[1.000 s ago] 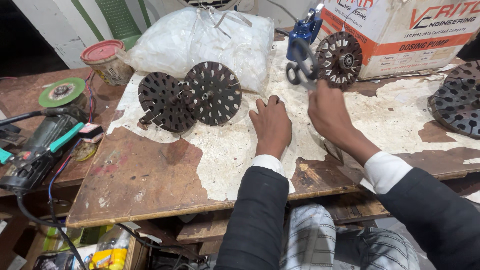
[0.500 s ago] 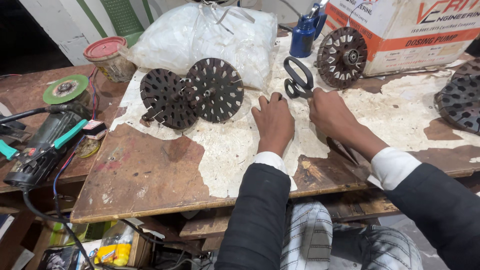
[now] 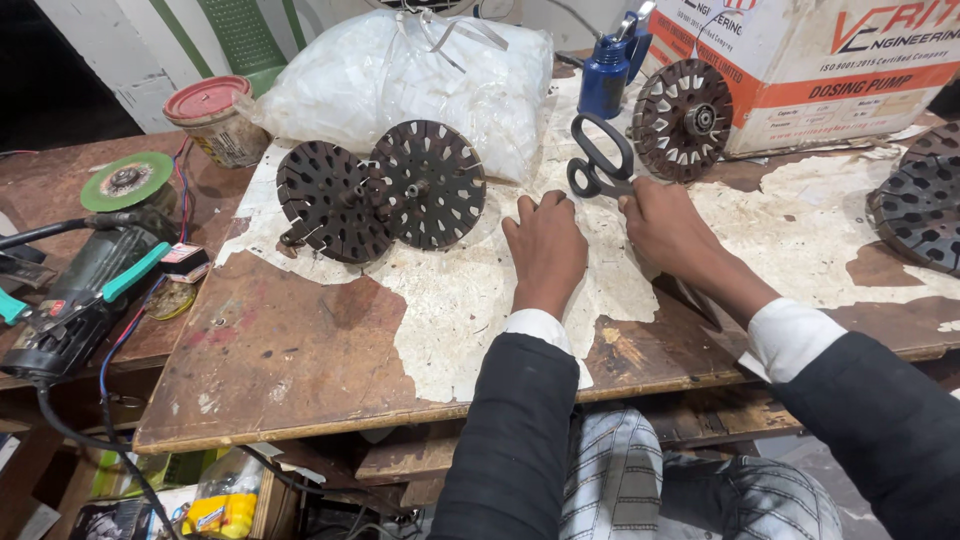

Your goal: The person inserts small white plastic pieces into the slots of a circular metal rotor using both hands. They repeatedly pick up pieces from a nearby box and place them into the rotor, occasionally adjusting the rotor's position on the workbench.

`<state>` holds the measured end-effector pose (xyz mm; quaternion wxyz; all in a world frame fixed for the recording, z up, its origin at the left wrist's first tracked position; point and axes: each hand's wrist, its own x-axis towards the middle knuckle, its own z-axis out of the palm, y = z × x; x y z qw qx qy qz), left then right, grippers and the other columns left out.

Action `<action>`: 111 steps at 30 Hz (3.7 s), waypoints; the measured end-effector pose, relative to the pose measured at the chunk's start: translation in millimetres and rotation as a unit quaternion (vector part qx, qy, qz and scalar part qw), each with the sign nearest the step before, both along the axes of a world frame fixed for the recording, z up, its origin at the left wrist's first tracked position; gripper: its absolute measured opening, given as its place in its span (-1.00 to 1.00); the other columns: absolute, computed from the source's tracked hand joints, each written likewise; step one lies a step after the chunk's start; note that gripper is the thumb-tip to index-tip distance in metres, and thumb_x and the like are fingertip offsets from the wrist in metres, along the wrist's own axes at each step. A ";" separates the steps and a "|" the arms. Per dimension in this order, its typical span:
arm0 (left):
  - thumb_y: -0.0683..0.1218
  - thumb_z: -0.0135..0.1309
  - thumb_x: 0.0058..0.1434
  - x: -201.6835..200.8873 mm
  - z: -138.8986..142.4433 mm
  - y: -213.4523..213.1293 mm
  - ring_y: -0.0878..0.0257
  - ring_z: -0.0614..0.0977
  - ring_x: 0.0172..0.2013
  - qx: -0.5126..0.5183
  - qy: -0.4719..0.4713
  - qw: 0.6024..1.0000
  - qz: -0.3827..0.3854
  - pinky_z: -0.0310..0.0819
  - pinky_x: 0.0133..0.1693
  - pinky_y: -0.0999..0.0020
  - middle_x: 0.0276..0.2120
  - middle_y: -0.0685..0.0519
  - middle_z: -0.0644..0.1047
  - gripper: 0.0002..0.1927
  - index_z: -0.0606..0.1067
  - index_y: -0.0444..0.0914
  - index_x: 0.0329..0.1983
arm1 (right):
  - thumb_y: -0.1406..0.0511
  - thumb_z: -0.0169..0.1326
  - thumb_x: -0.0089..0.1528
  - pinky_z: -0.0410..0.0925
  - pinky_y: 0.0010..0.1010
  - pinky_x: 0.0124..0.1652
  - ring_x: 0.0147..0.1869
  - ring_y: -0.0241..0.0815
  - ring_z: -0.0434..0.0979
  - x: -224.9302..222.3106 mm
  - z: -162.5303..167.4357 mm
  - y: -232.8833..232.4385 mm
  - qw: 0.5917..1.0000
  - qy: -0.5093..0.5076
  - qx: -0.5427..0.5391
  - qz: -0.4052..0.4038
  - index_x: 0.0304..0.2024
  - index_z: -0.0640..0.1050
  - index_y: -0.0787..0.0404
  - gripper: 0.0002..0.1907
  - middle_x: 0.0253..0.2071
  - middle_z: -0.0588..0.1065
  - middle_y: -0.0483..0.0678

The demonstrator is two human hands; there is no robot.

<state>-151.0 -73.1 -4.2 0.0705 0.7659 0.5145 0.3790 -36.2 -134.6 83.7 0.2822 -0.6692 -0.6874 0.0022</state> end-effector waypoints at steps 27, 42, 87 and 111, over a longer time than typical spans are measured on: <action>-0.19 0.05 0.13 10.9 -15.8 15.5 0.05 0.51 0.01 0.112 0.027 0.993 -0.006 0.36 0.00 0.06 -0.12 0.00 0.54 -0.75 0.56 -0.26 -0.11 | 0.32 0.00 0.36 0.35 0.20 -0.21 -0.25 0.51 0.50 -6.7 -2.3 13.2 0.997 -0.057 0.034 0.048 -0.19 0.40 0.44 -0.78 -0.43 0.48 0.43; -0.20 0.08 0.08 7.4 -9.6 12.2 0.04 0.54 -0.03 0.092 0.068 0.993 -0.021 0.48 -0.09 0.09 -0.17 -0.02 0.54 -0.86 0.62 -0.24 -0.33 | 0.27 -0.04 0.39 0.29 0.17 -0.23 -0.25 0.51 0.47 -0.2 4.5 15.3 0.999 0.032 0.009 -0.007 -0.13 0.40 0.40 -0.76 -0.40 0.47 0.45; -0.34 0.21 -0.01 2.5 -16.3 42.6 -0.13 0.53 -0.05 0.017 -0.087 0.994 -0.056 0.36 0.03 0.04 -0.12 -0.17 0.55 -0.51 0.43 -0.31 0.04 | 0.41 0.21 0.09 0.36 -0.15 0.02 0.06 0.15 0.51 7.6 -15.5 47.6 0.975 -0.035 0.036 0.218 0.10 0.55 0.29 -0.52 -0.01 0.48 0.11; -0.19 0.19 0.17 -6.5 -12.4 47.2 -0.10 0.46 0.06 -0.047 -0.035 0.995 -0.081 0.38 0.05 0.06 -0.04 -0.11 0.52 -0.68 0.50 -0.27 0.01 | 0.31 0.13 0.23 0.35 -0.04 -0.05 -0.03 0.19 0.52 25.0 -32.9 53.9 0.979 -0.101 -0.008 0.178 -0.10 0.58 0.28 -0.78 -0.13 0.49 0.12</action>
